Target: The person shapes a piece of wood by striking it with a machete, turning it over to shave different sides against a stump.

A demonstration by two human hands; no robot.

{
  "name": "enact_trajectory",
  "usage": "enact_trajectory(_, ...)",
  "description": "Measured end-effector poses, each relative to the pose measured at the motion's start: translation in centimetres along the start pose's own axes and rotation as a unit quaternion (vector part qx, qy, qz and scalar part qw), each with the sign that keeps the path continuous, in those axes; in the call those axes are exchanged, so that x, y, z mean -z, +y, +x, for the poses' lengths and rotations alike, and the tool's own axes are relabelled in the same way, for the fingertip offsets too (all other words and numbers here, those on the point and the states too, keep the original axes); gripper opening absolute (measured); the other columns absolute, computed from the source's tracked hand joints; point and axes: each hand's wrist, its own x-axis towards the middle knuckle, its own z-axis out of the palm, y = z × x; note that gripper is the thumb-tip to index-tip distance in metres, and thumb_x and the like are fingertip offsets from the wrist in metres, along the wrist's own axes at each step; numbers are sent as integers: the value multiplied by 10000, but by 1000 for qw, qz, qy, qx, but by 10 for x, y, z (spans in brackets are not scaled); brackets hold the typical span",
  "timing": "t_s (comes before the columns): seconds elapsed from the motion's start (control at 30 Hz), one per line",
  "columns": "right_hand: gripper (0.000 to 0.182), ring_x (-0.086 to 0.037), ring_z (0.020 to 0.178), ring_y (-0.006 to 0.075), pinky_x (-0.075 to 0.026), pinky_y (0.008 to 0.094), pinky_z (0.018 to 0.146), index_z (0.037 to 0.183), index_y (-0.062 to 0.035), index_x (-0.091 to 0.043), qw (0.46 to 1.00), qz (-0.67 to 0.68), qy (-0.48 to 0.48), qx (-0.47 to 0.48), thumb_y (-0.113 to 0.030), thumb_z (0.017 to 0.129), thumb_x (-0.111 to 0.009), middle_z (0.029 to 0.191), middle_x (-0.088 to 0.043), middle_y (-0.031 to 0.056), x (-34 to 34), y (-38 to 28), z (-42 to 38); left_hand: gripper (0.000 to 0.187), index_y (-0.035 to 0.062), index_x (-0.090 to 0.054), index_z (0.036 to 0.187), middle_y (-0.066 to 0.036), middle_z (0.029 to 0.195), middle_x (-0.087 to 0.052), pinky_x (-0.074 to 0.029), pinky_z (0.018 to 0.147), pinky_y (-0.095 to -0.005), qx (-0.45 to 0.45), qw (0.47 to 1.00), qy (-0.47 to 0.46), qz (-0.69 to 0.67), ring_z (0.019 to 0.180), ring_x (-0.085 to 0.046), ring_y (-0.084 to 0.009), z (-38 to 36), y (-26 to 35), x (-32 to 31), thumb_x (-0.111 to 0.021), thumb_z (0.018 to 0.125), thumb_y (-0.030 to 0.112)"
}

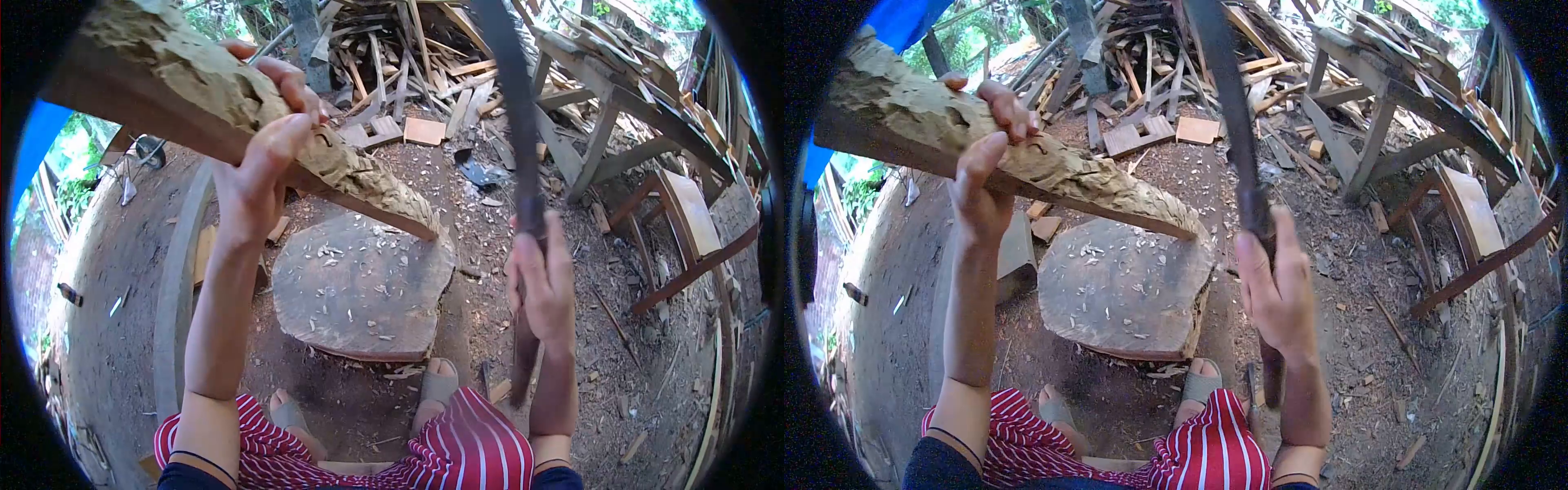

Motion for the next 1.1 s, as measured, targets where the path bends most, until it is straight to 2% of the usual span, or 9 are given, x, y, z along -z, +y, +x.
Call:
enact_trajectory(0.13,230,-494,429,101,-384,285,368,1072,-57,-415,983,-74,136,98,-257,979,-480,572,-502,3,-14,31,2,589,142,-299,1258,-79,947,-418,-395,860,-384,6,1000,-4,1,841,-464,-174,-5,1,-2,-600,754,100)
enact_trajectory(0.27,389,-642,690,434,-498,526,657,1163,-18,-425,943,-294,-92,-123,-352,965,-440,720,-627,253,-44,140,-39,600,141,-282,1263,-75,947,-418,-402,862,-383,-12,1000,-23,12,840,-460,-176,-10,5,1,-600,756,101)
enact_trajectory(0.4,382,-629,646,328,-492,457,634,1144,-44,-469,960,-131,-116,-219,-376,954,-468,698,-609,168,-38,135,-37,580,93,-274,1231,-85,936,-440,-450,798,-366,3,1000,6,13,816,-490,-166,-14,10,0,-584,748,13)
enact_trajectory(0.43,370,-581,567,213,-460,378,537,1135,-55,-485,954,-87,-128,-256,-379,957,-476,642,-556,96,-29,102,-32,581,94,-271,1234,-86,935,-438,-448,796,-369,5,1000,13,15,811,-489,-164,-15,10,1,-584,751,14)
enact_trajectory(0.6,249,-511,466,109,-385,282,410,1062,-46,-479,999,-10,-3,-53,-278,971,-486,600,-521,21,-4,9,-12,601,96,-259,1262,-92,938,-431,-444,790,-379,-19,1000,1,-22,807,-489,-162,-12,4,2,-581,765,-8)
enact_trajectory(0.8,224,-591,488,187,-446,329,432,1068,-33,-442,984,-126,111,68,-216,960,-513,591,-559,64,-23,34,-9,603,94,-265,1274,-95,957,-446,-449,783,-364,-24,999,11,-42,820,-507,-171,-9,0,-4,-575,770,-25)
enact_trajectory(0.9,329,-640,596,363,-486,427,490,1069,-6,-423,933,-334,-82,-106,-319,972,-455,669,-615,188,-50,135,-31,596,89,-267,1261,-92,945,-452,-452,771,-360,-9,999,39,-11,814,-506,-169,-12,5,-7,-572,761,-17)
enact_trajectory(1.03,413,-611,819,498,-455,576,744,1080,-14,-434,943,-210,-123,-225,-409,958,-435,810,-633,289,-44,111,-26,562,82,-273,1229,-89,907,-452,-452,760,-354,3,998,64,17,790,-505,-166,-14,8,-6,-581,764,14)
enact_trajectory(1.1,372,-645,655,335,-491,431,596,1063,-29,-450,955,-261,-80,-119,-390,970,-436,699,-613,186,-37,119,-19,564,80,-274,1229,-89,906,-452,-452,758,-354,-10,998,55,22,787,-503,-166,-14,5,-4,-585,763,14)
